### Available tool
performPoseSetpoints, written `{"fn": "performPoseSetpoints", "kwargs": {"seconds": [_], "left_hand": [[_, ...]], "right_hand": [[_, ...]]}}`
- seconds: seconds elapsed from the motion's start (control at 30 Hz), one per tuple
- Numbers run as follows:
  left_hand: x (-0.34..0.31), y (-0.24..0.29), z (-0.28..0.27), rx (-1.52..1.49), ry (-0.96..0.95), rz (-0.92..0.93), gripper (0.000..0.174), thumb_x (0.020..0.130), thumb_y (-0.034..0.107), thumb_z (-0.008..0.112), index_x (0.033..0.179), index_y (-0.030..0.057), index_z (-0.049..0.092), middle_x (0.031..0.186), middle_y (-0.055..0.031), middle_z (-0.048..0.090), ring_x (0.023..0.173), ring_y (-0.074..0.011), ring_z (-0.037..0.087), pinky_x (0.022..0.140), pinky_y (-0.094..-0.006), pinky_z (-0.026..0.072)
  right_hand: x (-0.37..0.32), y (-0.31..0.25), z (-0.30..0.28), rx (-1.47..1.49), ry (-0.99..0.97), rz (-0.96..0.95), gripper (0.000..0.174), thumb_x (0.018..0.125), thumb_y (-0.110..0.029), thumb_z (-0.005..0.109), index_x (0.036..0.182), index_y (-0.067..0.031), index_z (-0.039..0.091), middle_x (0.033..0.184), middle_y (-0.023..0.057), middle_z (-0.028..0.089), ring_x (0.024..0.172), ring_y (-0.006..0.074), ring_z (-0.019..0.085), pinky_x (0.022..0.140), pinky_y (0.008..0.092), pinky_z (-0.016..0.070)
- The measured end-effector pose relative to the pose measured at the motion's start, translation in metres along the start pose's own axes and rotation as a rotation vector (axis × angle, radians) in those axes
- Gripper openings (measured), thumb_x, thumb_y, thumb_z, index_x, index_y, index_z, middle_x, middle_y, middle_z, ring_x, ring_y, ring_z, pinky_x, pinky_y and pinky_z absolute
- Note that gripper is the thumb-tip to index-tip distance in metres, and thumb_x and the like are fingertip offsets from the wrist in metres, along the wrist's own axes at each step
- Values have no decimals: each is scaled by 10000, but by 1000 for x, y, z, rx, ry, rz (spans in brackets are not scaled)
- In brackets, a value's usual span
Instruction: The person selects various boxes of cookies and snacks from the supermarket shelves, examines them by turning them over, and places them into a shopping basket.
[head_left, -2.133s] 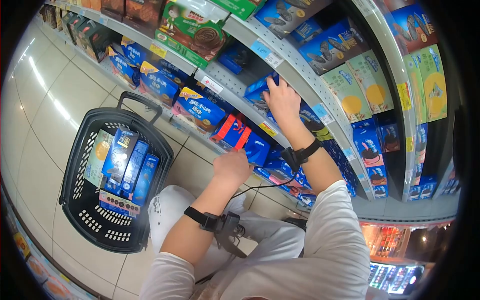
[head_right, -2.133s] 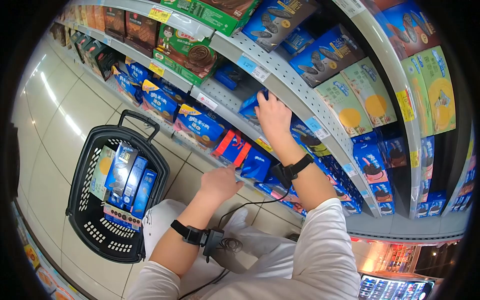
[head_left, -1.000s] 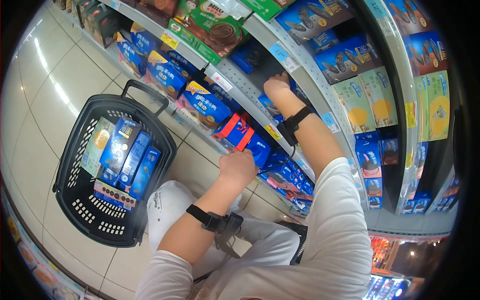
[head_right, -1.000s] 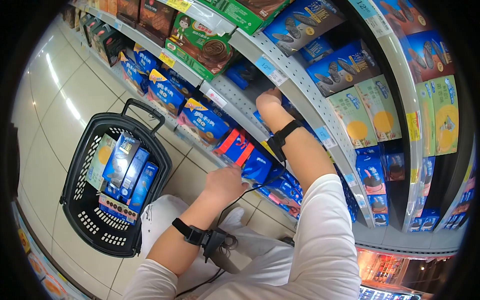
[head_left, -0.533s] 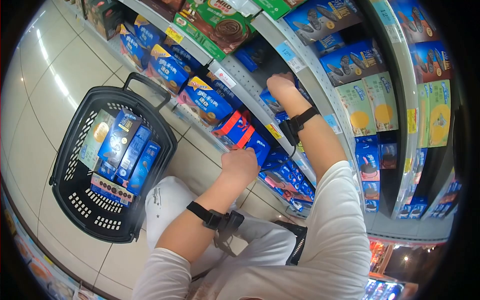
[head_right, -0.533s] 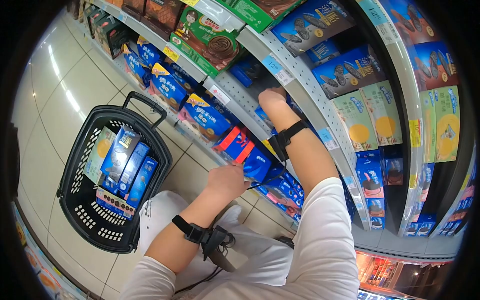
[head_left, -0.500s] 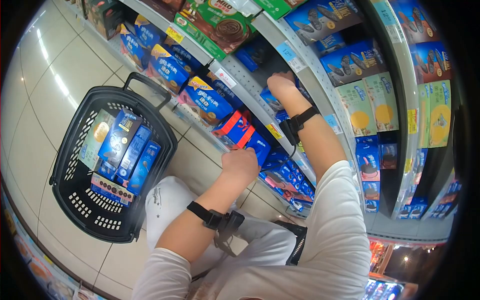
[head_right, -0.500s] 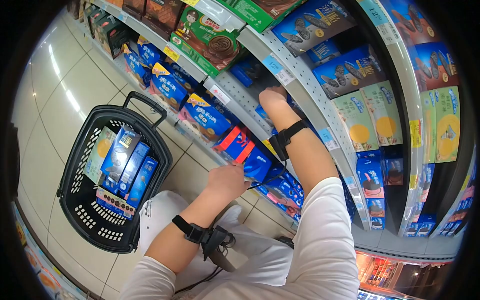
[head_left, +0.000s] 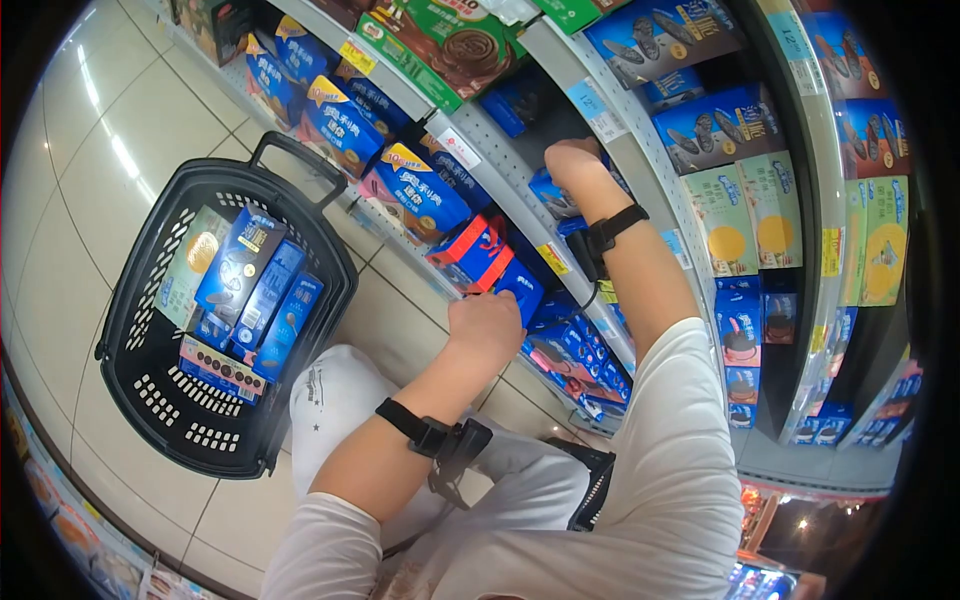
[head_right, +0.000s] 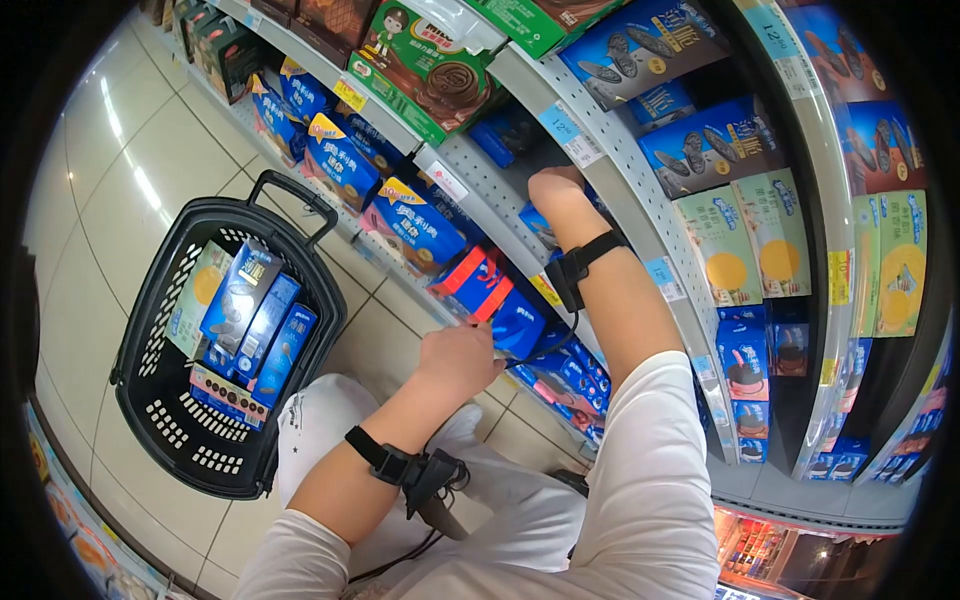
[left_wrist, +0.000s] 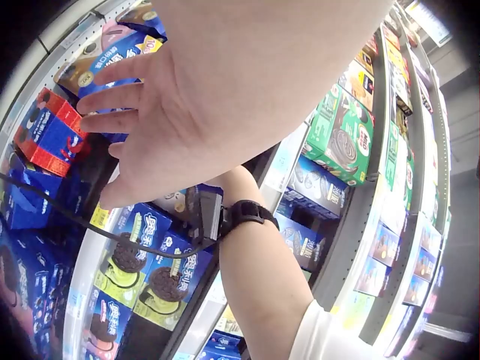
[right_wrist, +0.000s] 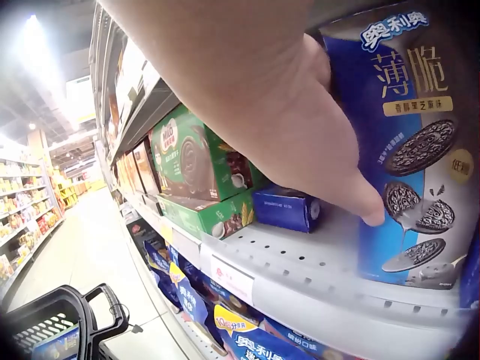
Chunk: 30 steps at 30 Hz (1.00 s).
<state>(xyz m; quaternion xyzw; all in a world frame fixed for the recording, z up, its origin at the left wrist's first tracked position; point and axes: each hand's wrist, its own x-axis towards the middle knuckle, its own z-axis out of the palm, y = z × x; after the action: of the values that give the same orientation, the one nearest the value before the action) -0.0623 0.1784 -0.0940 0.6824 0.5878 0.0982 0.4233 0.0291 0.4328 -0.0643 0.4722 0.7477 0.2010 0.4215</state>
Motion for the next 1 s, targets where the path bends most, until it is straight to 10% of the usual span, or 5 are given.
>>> {"fn": "performPoseSetpoints", "kwargs": {"seconds": [0.43, 0.67, 0.93, 1.0], "left_hand": [[0, -1, 0, -18, 29, -20, 453, 780, 389, 645, 1056, 38, 571, 963, -111, 652, 905, -270, 642, 744, -399, 503], [2, -2, 6, -5, 50, -28, 418, 782, 384, 647, 1020, 48, 576, 944, -108, 654, 884, -257, 644, 719, -386, 509], [2, -4, 9, 7, 74, 2, 395, 790, 373, 634, 1002, 45, 577, 912, -102, 651, 877, -249, 639, 704, -381, 510], [2, -4, 11, 13, 83, 5, 392, 789, 371, 633, 1000, 46, 576, 909, -102, 650, 871, -247, 640, 699, -380, 511]], "right_hand": [[11, -10, -5, 262, 268, -10, 323, 803, -308, 601, 1024, -78, 649, 1062, 135, 639, 1043, 301, 589, 885, 445, 444], [15, -4, -11, 192, -231, 100, 379, 811, -364, 600, 1065, -85, 641, 1168, 149, 587, 1158, 314, 506, 969, 510, 367], [51, 17, 66, 621, 440, -151, 422, 813, -292, 573, 1169, -64, 561, 1152, 146, 568, 1101, 326, 530, 948, 415, 418], [53, 21, 65, 653, 468, 45, 415, 821, -273, 556, 1181, -66, 552, 1167, 157, 560, 1101, 337, 527, 955, 406, 414]]}}
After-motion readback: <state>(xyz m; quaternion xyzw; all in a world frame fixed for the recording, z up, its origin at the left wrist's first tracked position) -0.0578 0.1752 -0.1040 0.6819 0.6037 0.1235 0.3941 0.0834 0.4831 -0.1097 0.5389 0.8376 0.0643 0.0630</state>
